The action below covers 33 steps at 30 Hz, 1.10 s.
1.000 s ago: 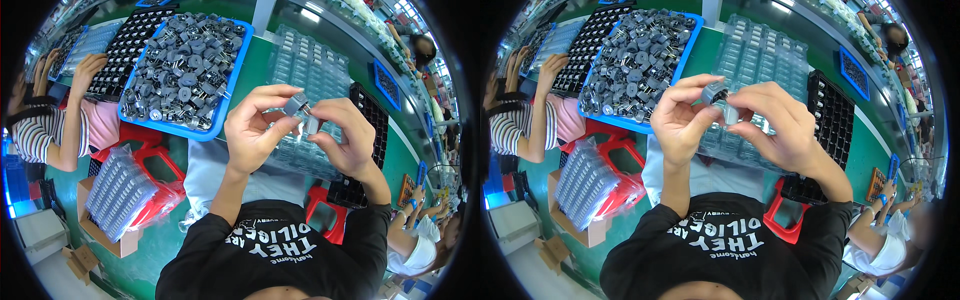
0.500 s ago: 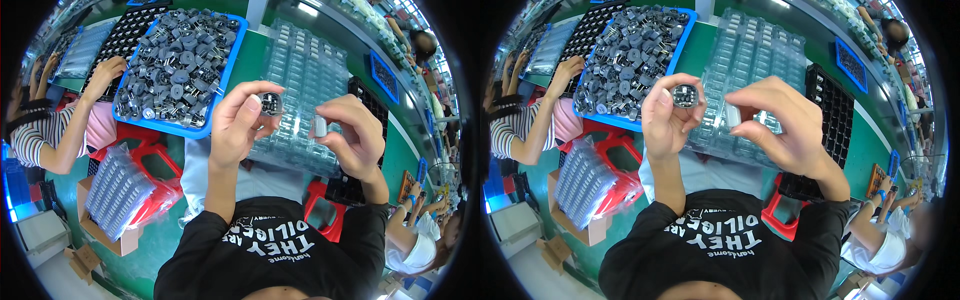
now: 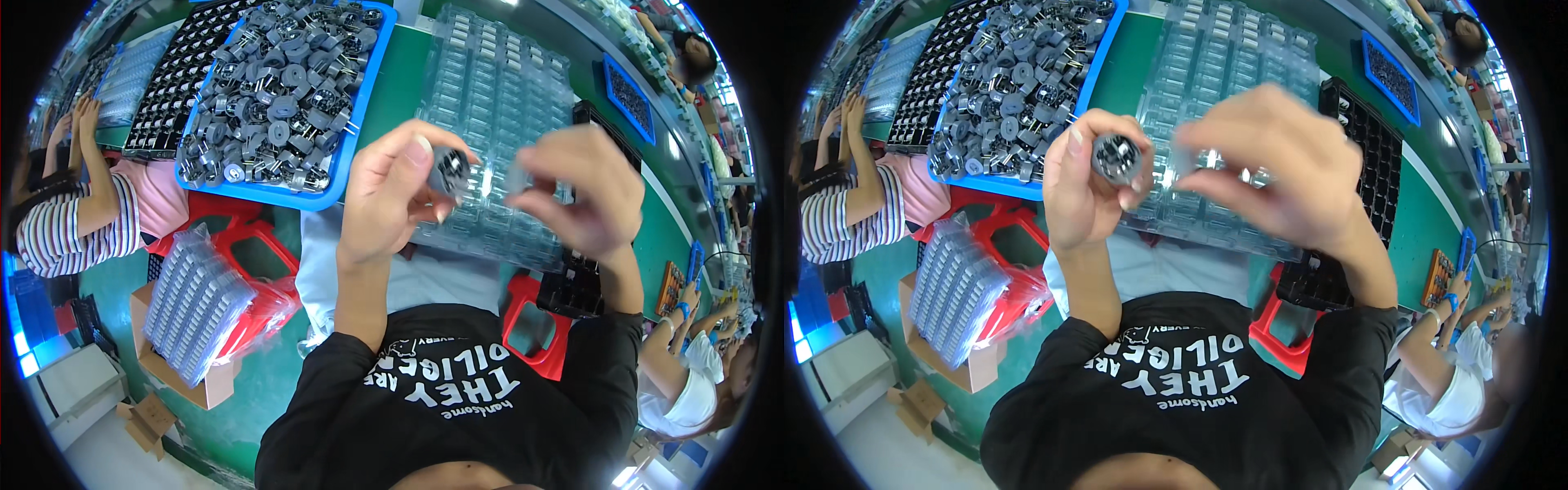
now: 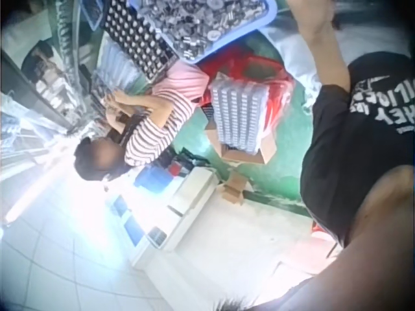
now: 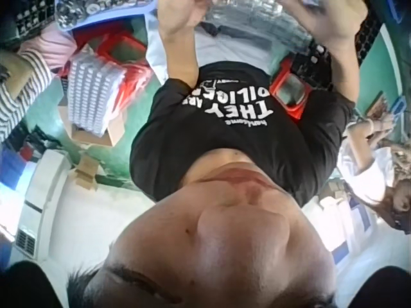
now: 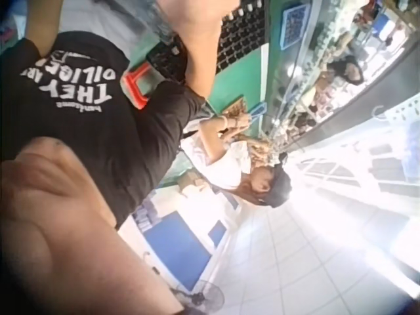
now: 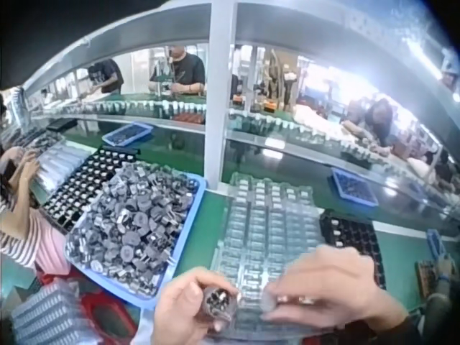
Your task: Picking up small electronic components from a blue bin and placing them into a clear plastic tray.
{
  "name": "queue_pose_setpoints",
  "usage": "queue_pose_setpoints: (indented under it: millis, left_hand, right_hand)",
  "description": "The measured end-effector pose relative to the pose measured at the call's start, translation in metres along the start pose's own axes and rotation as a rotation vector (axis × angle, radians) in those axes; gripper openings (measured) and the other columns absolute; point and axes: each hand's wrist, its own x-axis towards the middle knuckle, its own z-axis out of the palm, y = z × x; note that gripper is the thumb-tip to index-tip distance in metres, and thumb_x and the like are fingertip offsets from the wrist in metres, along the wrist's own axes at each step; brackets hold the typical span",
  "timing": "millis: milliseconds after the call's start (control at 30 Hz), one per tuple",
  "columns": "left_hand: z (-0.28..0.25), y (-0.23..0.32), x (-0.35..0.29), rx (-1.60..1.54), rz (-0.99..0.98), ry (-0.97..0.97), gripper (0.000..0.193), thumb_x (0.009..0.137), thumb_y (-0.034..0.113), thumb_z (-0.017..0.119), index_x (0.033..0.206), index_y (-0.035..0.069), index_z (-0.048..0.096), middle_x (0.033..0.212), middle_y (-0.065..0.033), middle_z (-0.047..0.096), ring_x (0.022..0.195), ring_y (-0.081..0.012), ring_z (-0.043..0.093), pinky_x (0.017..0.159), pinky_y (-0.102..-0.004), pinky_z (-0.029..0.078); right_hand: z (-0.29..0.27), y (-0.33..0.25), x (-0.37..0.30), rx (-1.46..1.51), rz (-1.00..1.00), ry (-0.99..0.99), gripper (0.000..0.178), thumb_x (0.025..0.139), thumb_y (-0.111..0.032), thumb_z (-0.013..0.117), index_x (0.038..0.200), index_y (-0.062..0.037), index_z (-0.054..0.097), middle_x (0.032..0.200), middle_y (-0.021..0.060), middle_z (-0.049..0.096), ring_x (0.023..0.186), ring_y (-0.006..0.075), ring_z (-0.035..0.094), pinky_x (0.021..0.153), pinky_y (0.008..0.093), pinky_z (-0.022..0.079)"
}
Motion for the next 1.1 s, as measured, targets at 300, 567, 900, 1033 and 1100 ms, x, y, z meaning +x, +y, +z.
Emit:
queue_pose_setpoints:
  millis: [300,567,900,1033,1100]
  left_hand:
    - [-0.002,0.001,0.005,0.002,-0.043,0.11,0.036,0.103,0.032,0.047,0.101,-0.002,0.06,0.078,-0.0061,0.061,0.056,-0.0066,0.055,0.041,-0.015,0.032]
    - [0.002,0.002,0.007,0.193,-0.126,0.038,0.044,0.102,0.036,0.046,0.102,-0.006,0.058,0.078,-0.0109,0.06,0.054,-0.0095,0.052,0.042,-0.0181,0.033]
    - [0.01,0.004,0.002,0.125,-0.14,-0.002,0.027,0.097,0.027,0.06,0.102,0.001,0.063,0.082,0.0003,0.061,0.064,-0.0024,0.055,0.054,-0.0155,0.046]
    - [0.012,0.004,0.0,0.133,-0.132,-0.003,0.028,0.097,0.028,0.06,0.103,0.001,0.063,0.083,0.0,0.061,0.068,-0.0027,0.056,0.056,-0.016,0.048]
    - [0.012,0.002,0.001,0.133,-0.128,-0.015,0.028,0.097,0.027,0.059,0.103,0.001,0.063,0.084,-0.0003,0.062,0.069,-0.0027,0.056,0.057,-0.016,0.048]
  right_hand:
    - [-0.006,0.028,-0.031,0.399,0.525,0.13,0.03,0.085,0.003,0.066,0.115,0.007,0.061,0.093,0.0095,0.062,0.08,0.0157,0.068,0.07,0.024,0.056]
    - [0.007,0.008,-0.026,0.389,0.438,0.099,0.029,0.085,0.003,0.065,0.113,0.0073,0.06,0.096,0.0135,0.063,0.08,0.0176,0.069,0.071,0.0252,0.057]
    - [0.011,-0.009,-0.02,-0.06,0.077,0.006,0.035,0.074,0.012,0.072,0.105,0.0017,0.058,0.093,0.0178,0.068,0.078,0.0239,0.068,0.067,0.0308,0.057]
    - [0.013,-0.011,-0.023,-0.1,0.053,0.057,0.036,0.071,0.011,0.074,0.101,0.0007,0.058,0.093,0.0185,0.068,0.075,0.0253,0.068,0.063,0.031,0.056]
    - [0.011,-0.015,-0.023,-0.085,0.056,0.053,0.036,0.072,0.012,0.074,0.101,0.001,0.057,0.094,0.0197,0.067,0.074,0.0258,0.068,0.061,0.0314,0.055]
